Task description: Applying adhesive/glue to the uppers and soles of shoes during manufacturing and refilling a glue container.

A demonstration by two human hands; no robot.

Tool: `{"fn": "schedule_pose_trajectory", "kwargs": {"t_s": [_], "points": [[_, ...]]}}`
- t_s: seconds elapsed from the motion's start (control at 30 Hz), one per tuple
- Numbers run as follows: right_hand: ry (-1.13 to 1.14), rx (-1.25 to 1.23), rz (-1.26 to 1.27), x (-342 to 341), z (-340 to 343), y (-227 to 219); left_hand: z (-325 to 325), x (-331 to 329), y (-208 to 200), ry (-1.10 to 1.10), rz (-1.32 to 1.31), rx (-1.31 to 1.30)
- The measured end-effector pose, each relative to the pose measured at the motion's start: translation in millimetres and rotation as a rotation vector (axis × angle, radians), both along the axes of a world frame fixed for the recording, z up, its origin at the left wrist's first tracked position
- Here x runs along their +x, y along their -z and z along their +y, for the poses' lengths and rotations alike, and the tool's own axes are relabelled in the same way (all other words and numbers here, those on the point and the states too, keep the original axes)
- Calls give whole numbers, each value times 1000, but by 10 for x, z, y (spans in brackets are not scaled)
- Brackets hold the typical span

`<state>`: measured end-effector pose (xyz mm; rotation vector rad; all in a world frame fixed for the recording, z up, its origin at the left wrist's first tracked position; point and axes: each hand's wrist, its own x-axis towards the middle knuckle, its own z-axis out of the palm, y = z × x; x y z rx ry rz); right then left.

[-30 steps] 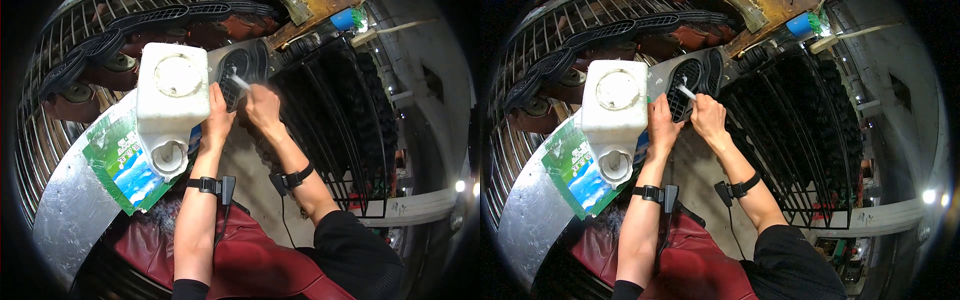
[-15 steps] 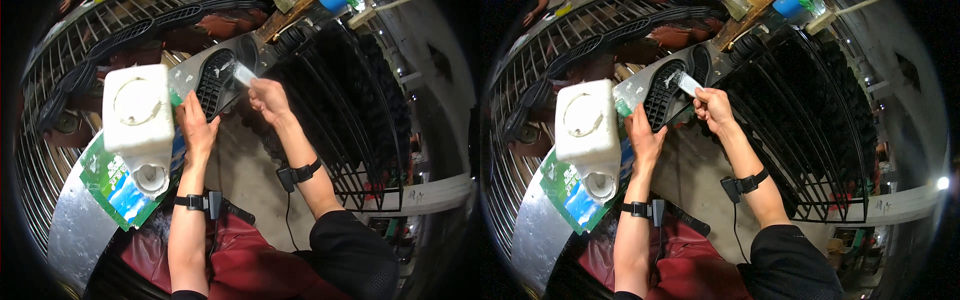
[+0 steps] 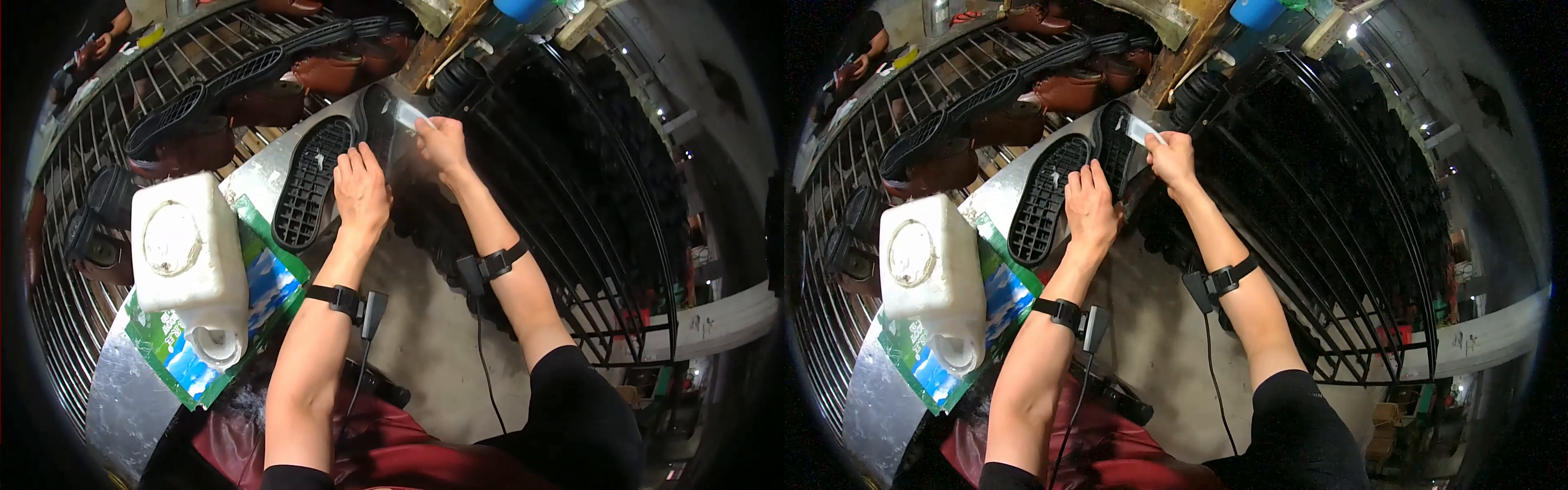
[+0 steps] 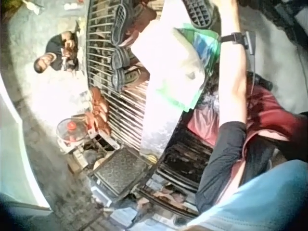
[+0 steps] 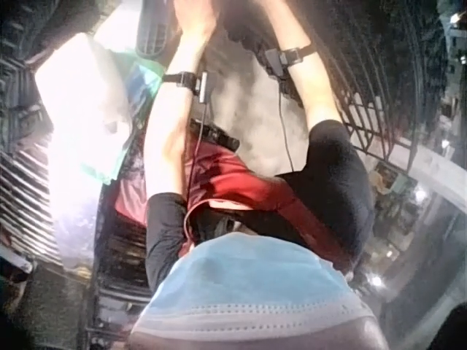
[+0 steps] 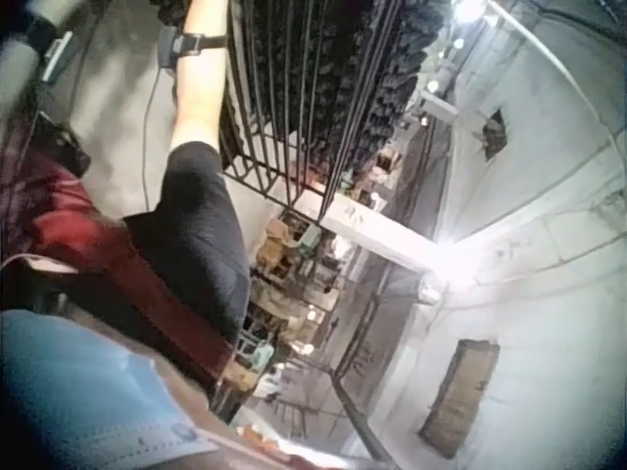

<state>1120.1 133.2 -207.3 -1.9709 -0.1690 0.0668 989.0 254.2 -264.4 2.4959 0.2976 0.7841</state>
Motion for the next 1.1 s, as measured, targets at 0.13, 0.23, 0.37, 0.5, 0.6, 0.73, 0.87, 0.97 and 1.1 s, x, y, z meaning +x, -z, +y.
{"fn": "schedule_pose_trajectory", "kwargs": {"t_s": [0.13, 0.23, 0.37, 0.5, 0.6, 0.73, 0.87, 0.97, 1.1], "points": [[42, -386, -471, 196, -31, 87, -78, 158, 179, 113, -59, -63], [-15, -689, -688, 457, 38, 286, -95, 181, 407, 79, -91, -72], [-426, -1115, -767, 699, 152, 492, -77, 243, 449, 129, -157, -81], [-747, -1309, -650, 613, 385, 118, -22, 225, 505, 140, -157, -84], [-829, -1368, -545, 507, 521, 38, -8, 231, 521, 140, -152, -89], [-938, -1383, -463, 270, 514, -37, 6, 213, 535, 157, -189, -172], [-1000, -1376, -398, 15, 457, -91, 1, 203, 552, 159, -180, -199], [-972, -1270, -422, -78, 366, -150, -7, 213, 554, 155, -184, -219], [-1001, -1170, -330, -294, 279, -264, 17, 185, 568, 145, -183, -194]]}}
